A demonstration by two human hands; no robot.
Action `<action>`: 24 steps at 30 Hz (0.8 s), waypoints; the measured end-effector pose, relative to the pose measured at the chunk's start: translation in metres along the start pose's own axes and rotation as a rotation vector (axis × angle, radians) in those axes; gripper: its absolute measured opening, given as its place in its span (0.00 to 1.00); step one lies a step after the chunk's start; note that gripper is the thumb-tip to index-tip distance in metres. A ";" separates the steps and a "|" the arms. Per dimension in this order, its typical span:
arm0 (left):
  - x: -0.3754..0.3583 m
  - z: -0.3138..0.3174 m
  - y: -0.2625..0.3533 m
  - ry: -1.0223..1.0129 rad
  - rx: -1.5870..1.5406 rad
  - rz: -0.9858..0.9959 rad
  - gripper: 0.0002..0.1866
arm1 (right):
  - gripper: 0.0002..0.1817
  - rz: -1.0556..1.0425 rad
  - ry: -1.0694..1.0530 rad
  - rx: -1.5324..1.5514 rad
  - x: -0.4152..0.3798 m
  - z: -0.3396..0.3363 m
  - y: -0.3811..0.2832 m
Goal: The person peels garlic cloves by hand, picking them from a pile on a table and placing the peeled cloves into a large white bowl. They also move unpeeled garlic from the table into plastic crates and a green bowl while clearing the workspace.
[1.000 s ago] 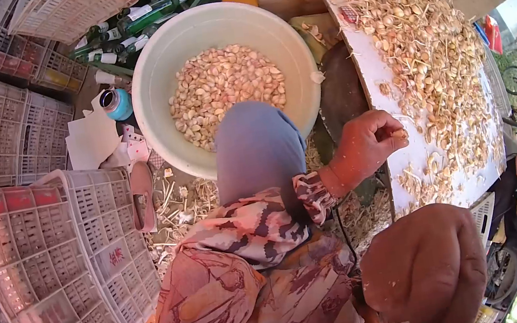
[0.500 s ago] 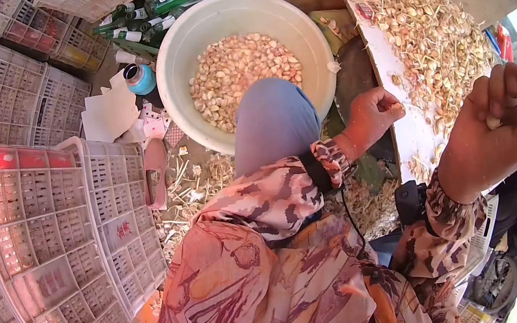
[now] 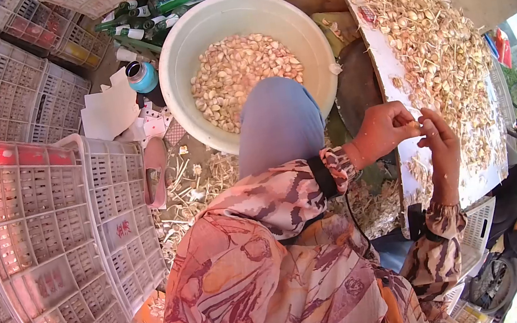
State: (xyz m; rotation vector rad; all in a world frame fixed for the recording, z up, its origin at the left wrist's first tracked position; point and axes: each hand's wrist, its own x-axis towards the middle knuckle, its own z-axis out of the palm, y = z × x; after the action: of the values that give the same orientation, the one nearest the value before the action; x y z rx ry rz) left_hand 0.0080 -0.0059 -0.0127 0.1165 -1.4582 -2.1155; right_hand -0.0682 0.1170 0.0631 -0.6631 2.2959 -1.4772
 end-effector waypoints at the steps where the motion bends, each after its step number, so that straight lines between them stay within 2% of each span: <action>1: -0.005 0.003 0.005 -0.067 0.150 0.061 0.11 | 0.15 0.037 -0.013 0.069 -0.014 -0.001 0.010; 2: -0.010 0.007 0.010 -0.142 0.294 0.127 0.11 | 0.15 0.070 -0.017 0.138 -0.029 -0.001 0.015; 4: -0.019 0.014 -0.001 -0.218 0.303 0.147 0.13 | 0.14 0.154 0.087 0.270 -0.053 0.001 0.024; 6: -0.024 0.020 -0.012 -0.238 0.544 0.323 0.11 | 0.13 0.222 0.125 0.357 -0.067 0.006 0.027; 8: -0.029 0.030 -0.003 -0.368 0.496 -0.050 0.09 | 0.14 0.364 0.183 0.439 -0.079 -0.003 0.049; 10: -0.038 0.041 -0.012 -0.394 0.229 -0.216 0.08 | 0.15 0.353 0.259 0.830 -0.093 -0.010 0.075; 11: -0.041 0.048 -0.016 -0.450 0.214 -0.216 0.08 | 0.15 0.340 0.316 0.833 -0.099 -0.027 0.080; 13: -0.045 0.049 -0.017 -0.288 -0.244 -0.660 0.10 | 0.15 0.249 0.418 1.030 -0.105 -0.037 0.090; 14: -0.044 0.051 -0.019 -0.306 -0.217 -0.673 0.10 | 0.15 0.169 0.451 0.973 -0.105 -0.043 0.093; 16: -0.036 0.062 -0.014 -0.256 -0.298 -0.675 0.13 | 0.15 0.103 0.529 1.047 -0.103 -0.056 0.090; 18: -0.029 0.076 -0.012 -0.285 -0.229 -0.661 0.15 | 0.17 0.036 0.482 1.209 -0.104 -0.069 0.101; 19: -0.024 0.084 -0.012 -0.294 -0.207 -0.616 0.16 | 0.20 0.026 0.416 1.381 -0.105 -0.075 0.102; 20: -0.019 0.090 -0.012 -0.305 -0.184 -0.556 0.17 | 0.20 0.010 0.422 1.392 -0.106 -0.079 0.100; 22: -0.014 0.102 -0.012 -0.327 -0.143 -0.582 0.18 | 0.21 0.082 0.397 1.542 -0.107 -0.089 0.097; 24: -0.016 0.109 -0.012 -0.375 -0.170 -0.609 0.18 | 0.23 0.044 0.395 1.550 -0.113 -0.092 0.100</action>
State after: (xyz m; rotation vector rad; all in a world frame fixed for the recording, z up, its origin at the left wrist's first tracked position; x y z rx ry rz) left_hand -0.0242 0.0963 0.0170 0.1139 -1.5806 -2.8715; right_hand -0.0412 0.2838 0.0126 0.1741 0.6773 -2.7652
